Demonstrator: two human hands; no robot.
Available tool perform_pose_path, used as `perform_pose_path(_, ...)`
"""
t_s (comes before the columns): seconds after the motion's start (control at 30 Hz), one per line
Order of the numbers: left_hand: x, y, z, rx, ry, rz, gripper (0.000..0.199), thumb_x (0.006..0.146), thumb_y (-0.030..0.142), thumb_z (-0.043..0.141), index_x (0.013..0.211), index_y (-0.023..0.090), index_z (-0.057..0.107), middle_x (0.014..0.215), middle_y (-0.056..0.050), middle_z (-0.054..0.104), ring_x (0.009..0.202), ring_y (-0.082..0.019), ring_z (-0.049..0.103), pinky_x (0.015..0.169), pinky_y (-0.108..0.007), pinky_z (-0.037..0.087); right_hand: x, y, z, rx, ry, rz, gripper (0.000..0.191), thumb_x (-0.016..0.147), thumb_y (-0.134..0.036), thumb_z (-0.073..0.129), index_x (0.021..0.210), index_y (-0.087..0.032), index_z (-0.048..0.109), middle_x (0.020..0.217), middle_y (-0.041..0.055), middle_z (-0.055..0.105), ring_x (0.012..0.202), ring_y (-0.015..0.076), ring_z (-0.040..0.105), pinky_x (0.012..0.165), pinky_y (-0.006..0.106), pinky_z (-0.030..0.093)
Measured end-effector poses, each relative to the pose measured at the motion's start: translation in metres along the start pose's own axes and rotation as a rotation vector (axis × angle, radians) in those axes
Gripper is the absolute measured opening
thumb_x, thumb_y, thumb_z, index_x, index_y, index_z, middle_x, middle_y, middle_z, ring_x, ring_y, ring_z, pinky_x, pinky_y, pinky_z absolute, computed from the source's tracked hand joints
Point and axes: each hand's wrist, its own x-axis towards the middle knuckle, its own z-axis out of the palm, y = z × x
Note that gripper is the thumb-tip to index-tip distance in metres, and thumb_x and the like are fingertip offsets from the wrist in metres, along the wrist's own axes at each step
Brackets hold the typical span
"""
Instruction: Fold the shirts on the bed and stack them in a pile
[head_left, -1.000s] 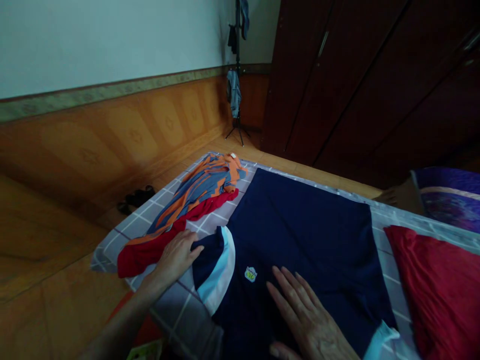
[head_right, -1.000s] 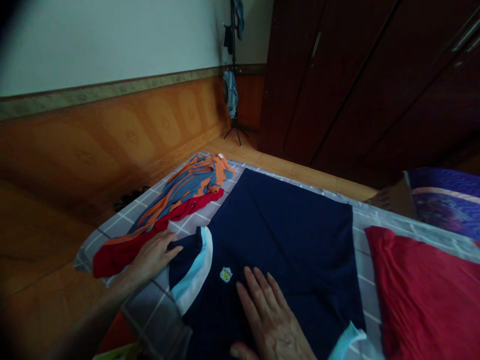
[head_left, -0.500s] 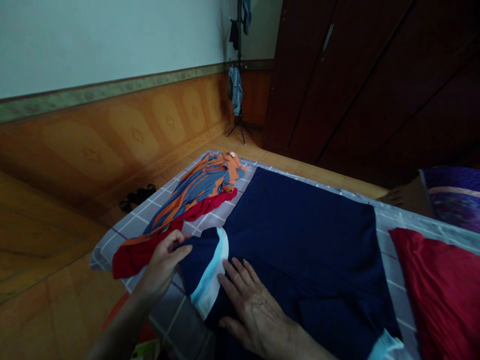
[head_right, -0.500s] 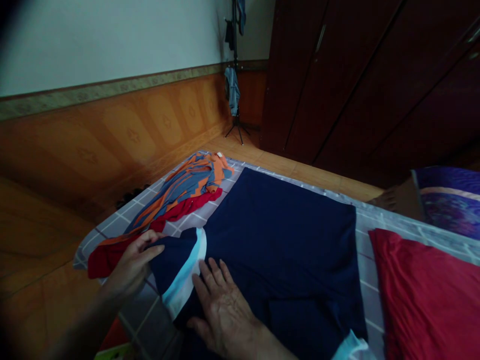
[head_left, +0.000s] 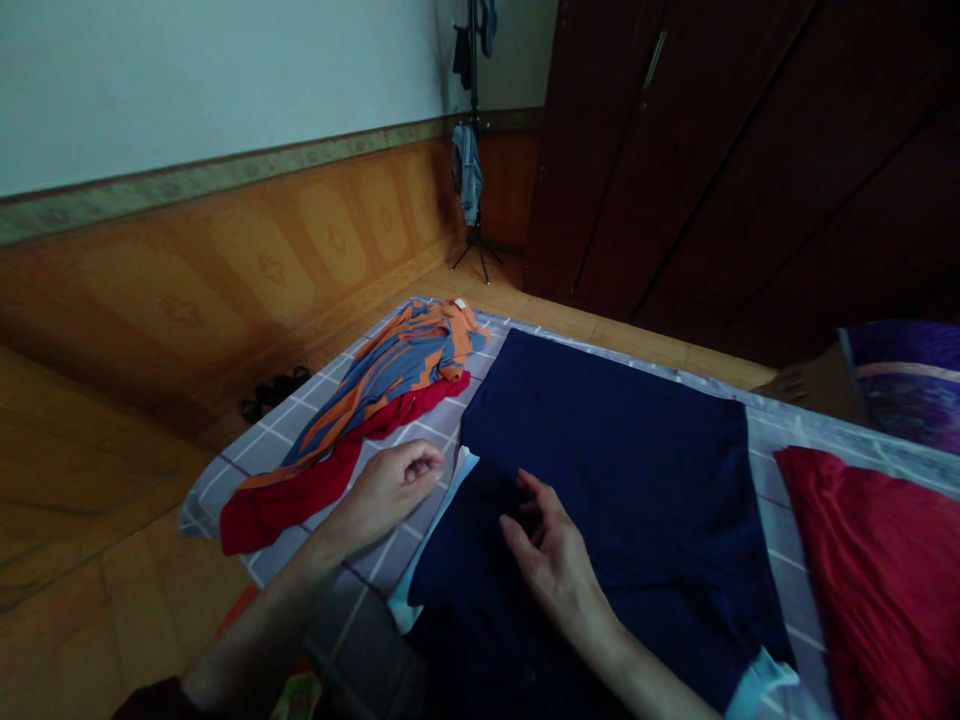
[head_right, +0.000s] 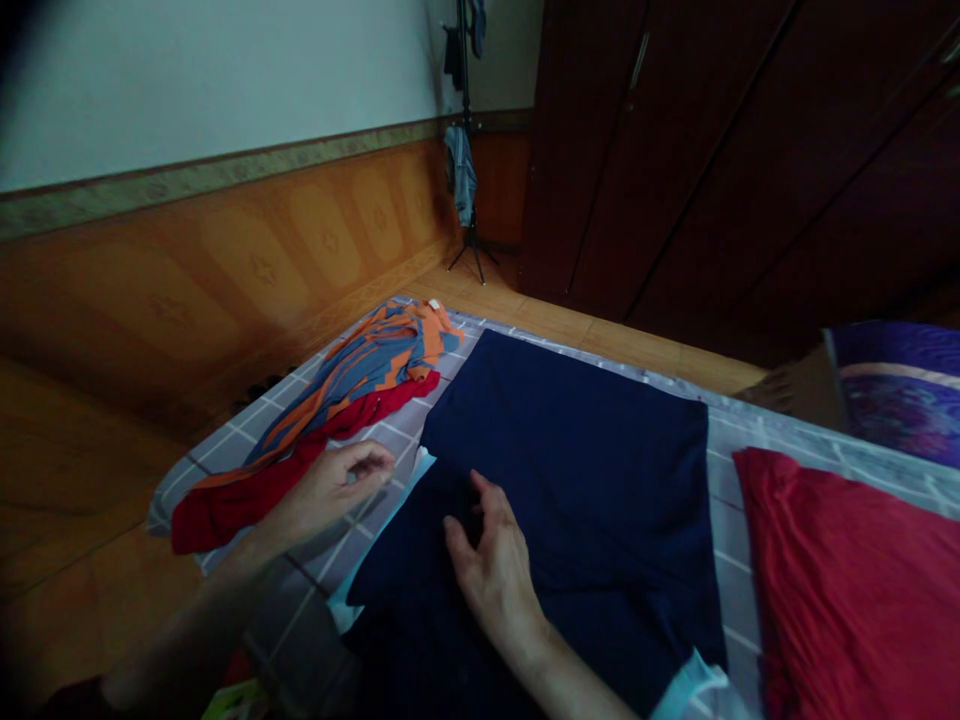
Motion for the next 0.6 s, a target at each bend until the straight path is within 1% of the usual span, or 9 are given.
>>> perform_pose_path(0.07,-0.009,-0.001,-0.004,0.078,-0.135,0.0,0.017,0.077,0.03,0.059,0.089,0.018,0.062,0.083,-0.001,0.063,0.077,-0.015,0.058,0.07,-0.024,0.044,0.001,-0.005,-0.003,-0.099,-0.029,-0.016,0.06,0.08,-0.038,0.049,0.132,-0.008,0.045,0.119,0.016,0.057,0.097,0.025,0.058,0.084,0.041,0.048)
perform_pose_path(0.13,-0.028,-0.002,-0.004,0.166,-0.233,-0.002,0.031,0.067,0.03,0.067,0.096,0.02,0.06,0.09,0.0,0.061,0.082,-0.016,0.058,0.073,-0.025,0.044,0.005,-0.012,-0.006,-0.19,-0.084,0.006,0.061,0.081,-0.036,0.049,0.134,-0.007,0.043,0.121,0.0162,0.056,0.101,0.0255,0.058,0.085,0.039,0.047)
perform_pose_path(0.2,-0.05,-0.007,0.0,0.235,-0.282,-0.02,0.049,0.061,0.03,0.072,0.108,0.023,0.056,0.101,-0.001,0.06,0.091,-0.019,0.057,0.078,-0.027,0.044,0.011,-0.019,-0.008,-0.304,-0.142,0.035,0.062,0.081,-0.036,0.052,0.135,-0.008,0.043,0.122,0.0162,0.056,0.102,0.0263,0.058,0.086,0.039,0.047)
perform_pose_path(0.23,-0.062,-0.011,0.004,0.253,-0.28,-0.043,0.055,0.061,0.029,0.072,0.113,0.024,0.054,0.105,-0.002,0.059,0.094,-0.02,0.057,0.079,-0.028,0.044,0.014,-0.023,-0.009,-0.371,-0.165,0.036,0.062,0.081,-0.037,0.054,0.135,-0.008,0.044,0.121,0.0159,0.056,0.102,0.0269,0.059,0.086,0.039,0.047)
perform_pose_path(0.33,-0.087,-0.026,0.02,0.274,-0.2,-0.155,0.061,0.066,0.026,0.067,0.124,0.024,0.046,0.106,-0.003,0.059,0.092,-0.021,0.059,0.077,-0.029,0.047,0.028,-0.034,-0.005,-0.564,-0.182,-0.012,0.062,0.079,-0.043,0.058,0.132,-0.012,0.049,0.117,0.0146,0.058,0.1,0.0288,0.06,0.082,0.039,0.047)
perform_pose_path(0.4,-0.097,-0.036,0.033,0.276,-0.104,-0.202,0.057,0.071,0.024,0.061,0.125,0.022,0.044,0.1,-0.004,0.061,0.087,-0.02,0.061,0.074,-0.029,0.048,0.04,-0.041,0.0,-0.625,-0.198,-0.031,0.049,0.079,-0.042,0.059,0.12,-0.016,0.059,0.112,0.013,0.06,0.094,0.0277,0.062,0.077,0.036,0.047)
perform_pose_path(0.43,-0.1,-0.041,0.039,0.268,-0.06,-0.197,0.054,0.072,0.023,0.059,0.125,0.021,0.044,0.099,-0.004,0.062,0.087,-0.02,0.062,0.075,-0.03,0.049,0.047,-0.045,0.002,-0.62,-0.21,-0.019,0.04,0.079,-0.039,0.058,0.112,-0.017,0.064,0.108,0.0118,0.061,0.091,0.0262,0.062,0.074,0.034,0.047)
perform_pose_path(0.5,-0.105,-0.049,0.049,0.24,0.013,-0.141,0.047,0.075,0.019,0.053,0.121,0.02,0.047,0.097,-0.005,0.063,0.089,-0.02,0.062,0.077,-0.03,0.05,0.062,-0.05,0.005,-0.563,-0.237,0.028,0.024,0.079,-0.033,0.056,0.094,-0.019,0.069,0.098,0.0086,0.065,0.085,0.0226,0.063,0.07,0.03,0.045)
perform_pose_path(0.6,-0.111,-0.056,0.06,0.228,0.085,0.017,0.041,0.075,0.011,0.046,0.114,0.02,0.05,0.094,-0.005,0.063,0.086,-0.018,0.063,0.076,-0.028,0.051,0.084,-0.049,0.006,-0.481,-0.244,0.101,0.019,0.077,-0.03,0.055,0.085,-0.02,0.068,0.078,0.0033,0.066,0.075,0.0175,0.062,0.062,0.025,0.043)
